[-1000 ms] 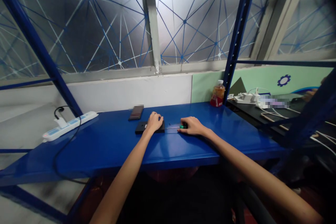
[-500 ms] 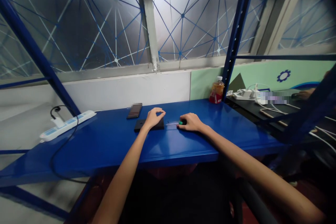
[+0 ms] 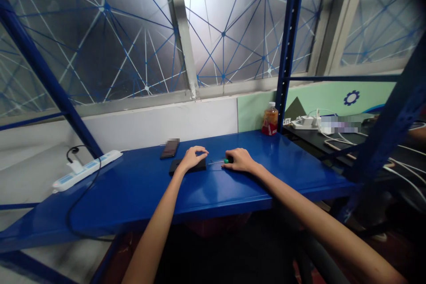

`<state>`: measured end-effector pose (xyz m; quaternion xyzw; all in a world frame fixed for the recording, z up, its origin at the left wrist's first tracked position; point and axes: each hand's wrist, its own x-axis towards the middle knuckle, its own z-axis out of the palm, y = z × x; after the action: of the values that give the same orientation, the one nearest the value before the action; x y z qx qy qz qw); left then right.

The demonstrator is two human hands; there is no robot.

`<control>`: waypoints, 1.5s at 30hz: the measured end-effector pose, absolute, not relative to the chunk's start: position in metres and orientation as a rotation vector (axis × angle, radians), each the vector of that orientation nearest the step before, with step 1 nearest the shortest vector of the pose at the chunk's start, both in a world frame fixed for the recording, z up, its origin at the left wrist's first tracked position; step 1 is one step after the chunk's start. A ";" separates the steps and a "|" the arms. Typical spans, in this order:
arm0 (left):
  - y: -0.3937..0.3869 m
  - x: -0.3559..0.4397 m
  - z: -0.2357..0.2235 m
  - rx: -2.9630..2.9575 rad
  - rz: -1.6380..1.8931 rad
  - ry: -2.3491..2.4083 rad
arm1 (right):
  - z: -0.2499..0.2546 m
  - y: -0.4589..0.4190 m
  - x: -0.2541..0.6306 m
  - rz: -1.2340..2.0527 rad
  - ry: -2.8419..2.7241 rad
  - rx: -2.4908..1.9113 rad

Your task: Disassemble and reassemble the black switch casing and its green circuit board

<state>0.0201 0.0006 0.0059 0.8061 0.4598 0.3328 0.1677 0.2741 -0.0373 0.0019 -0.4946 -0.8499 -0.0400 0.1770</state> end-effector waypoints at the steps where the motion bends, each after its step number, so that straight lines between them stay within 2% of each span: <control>1: 0.001 0.020 0.006 2.296 0.940 1.310 | 0.002 -0.038 0.274 -0.112 -2.409 -1.393; 15: 0.001 0.020 0.007 2.290 0.855 1.306 | 0.010 -0.041 0.276 -0.102 -2.474 -1.376; 22: -0.003 0.021 0.012 2.356 0.664 1.283 | 0.010 -0.041 0.275 -0.109 -2.411 -1.431; 38: 0.000 0.024 0.003 2.374 0.846 1.370 | 0.014 -0.042 0.276 -0.121 -2.322 -1.503; 45: -0.008 0.033 0.003 2.546 0.765 1.437 | 0.014 -0.039 0.278 -0.141 -2.215 -1.623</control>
<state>0.0335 -0.0084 0.0031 0.8410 0.4746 0.2526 0.0599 0.2778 -0.0394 0.0138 -0.5789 -0.7902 -0.0503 0.1946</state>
